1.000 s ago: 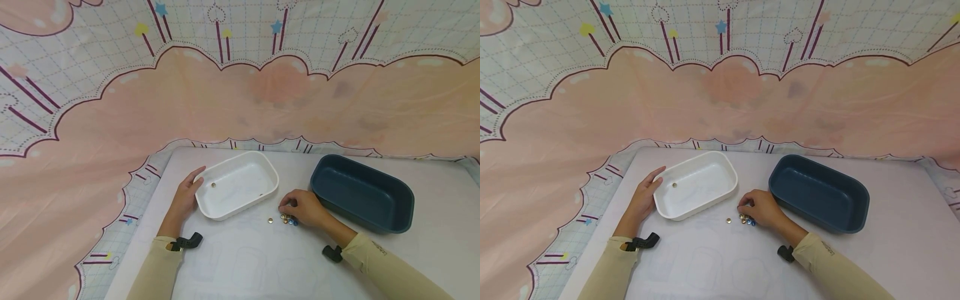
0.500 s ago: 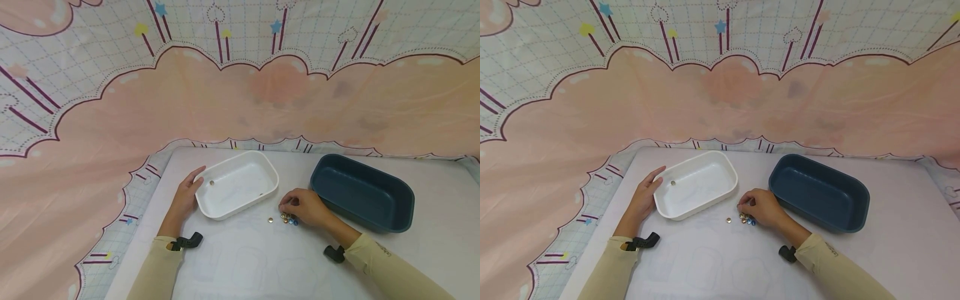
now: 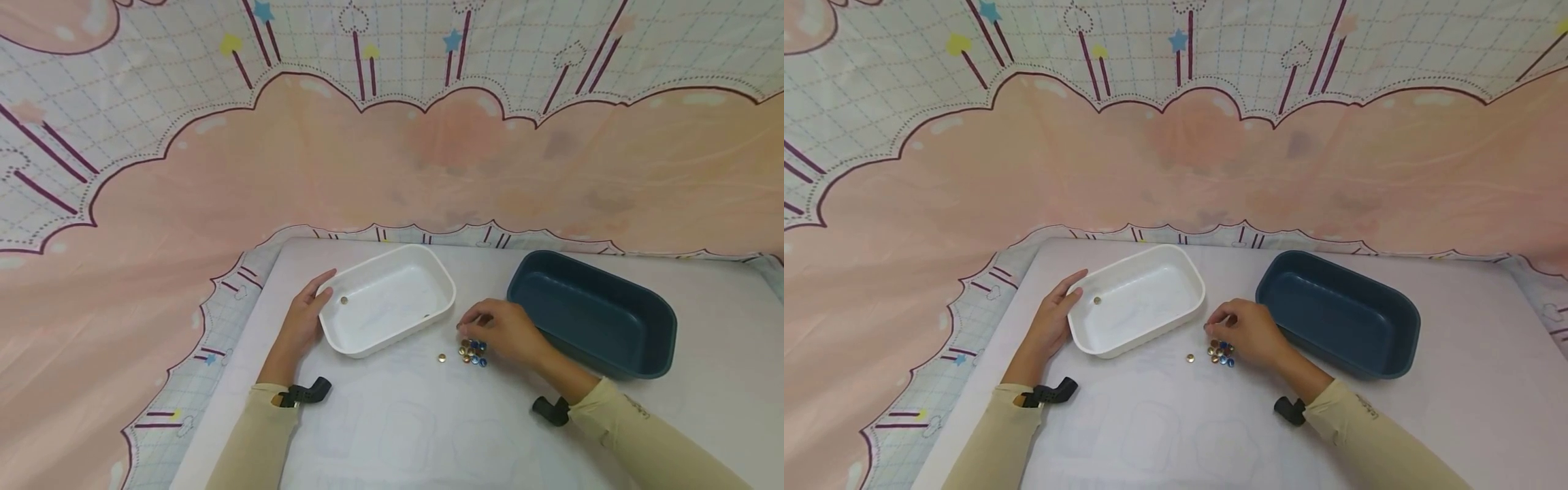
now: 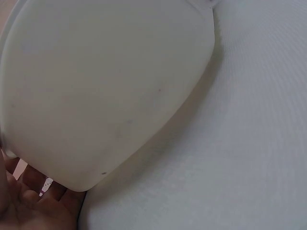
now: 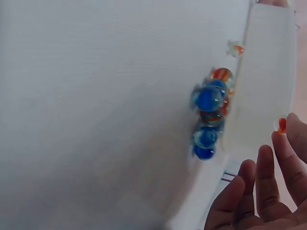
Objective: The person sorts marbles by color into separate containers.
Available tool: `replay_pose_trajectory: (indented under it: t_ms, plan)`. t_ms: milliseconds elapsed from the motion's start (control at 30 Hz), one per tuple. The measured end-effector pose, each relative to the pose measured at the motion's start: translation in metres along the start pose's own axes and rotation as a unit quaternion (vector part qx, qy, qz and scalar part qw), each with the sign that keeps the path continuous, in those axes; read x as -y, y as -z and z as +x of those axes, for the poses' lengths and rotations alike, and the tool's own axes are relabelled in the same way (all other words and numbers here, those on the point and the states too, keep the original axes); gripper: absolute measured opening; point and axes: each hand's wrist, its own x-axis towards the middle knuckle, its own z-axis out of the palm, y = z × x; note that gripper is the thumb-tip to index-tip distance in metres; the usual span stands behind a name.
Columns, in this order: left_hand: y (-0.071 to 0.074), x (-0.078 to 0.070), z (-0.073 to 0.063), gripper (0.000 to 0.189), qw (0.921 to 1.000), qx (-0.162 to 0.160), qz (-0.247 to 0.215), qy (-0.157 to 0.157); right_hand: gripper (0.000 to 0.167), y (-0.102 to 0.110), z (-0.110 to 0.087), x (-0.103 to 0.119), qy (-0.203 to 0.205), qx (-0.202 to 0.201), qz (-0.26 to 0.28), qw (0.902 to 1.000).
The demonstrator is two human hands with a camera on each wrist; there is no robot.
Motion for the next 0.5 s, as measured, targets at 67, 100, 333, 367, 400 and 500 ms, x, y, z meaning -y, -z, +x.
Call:
replay_pose_trajectory:
  t_ms: [67,100,333,367,400,500]
  plan:
    - [-0.001,0.000,0.000,0.046,1.0000,-0.001,-0.002,0.001,0.005,0.003,0.000,0.002,-0.004,0.000,0.002,1.0000]
    - [-0.001,-0.001,0.001,0.046,1.0000,-0.001,-0.004,0.002,0.006,0.004,0.001,0.004,-0.006,0.001,0.003,1.0000]
    - [-0.001,-0.001,0.000,0.046,1.0000,0.000,-0.009,-0.002,0.010,0.011,0.002,0.013,-0.017,0.003,0.001,0.9999]
    - [-0.001,-0.001,0.000,0.046,1.0000,0.001,-0.009,-0.002,0.010,0.012,0.002,0.014,-0.018,0.005,0.001,0.9998]
    - [-0.001,-0.001,0.000,0.047,0.9999,0.003,-0.010,-0.003,0.010,0.012,0.002,0.015,-0.019,0.006,0.003,0.9998]
    - [0.000,-0.001,-0.001,0.047,0.9999,0.005,-0.011,-0.004,0.011,0.014,0.003,0.018,-0.018,0.009,0.007,0.9998]
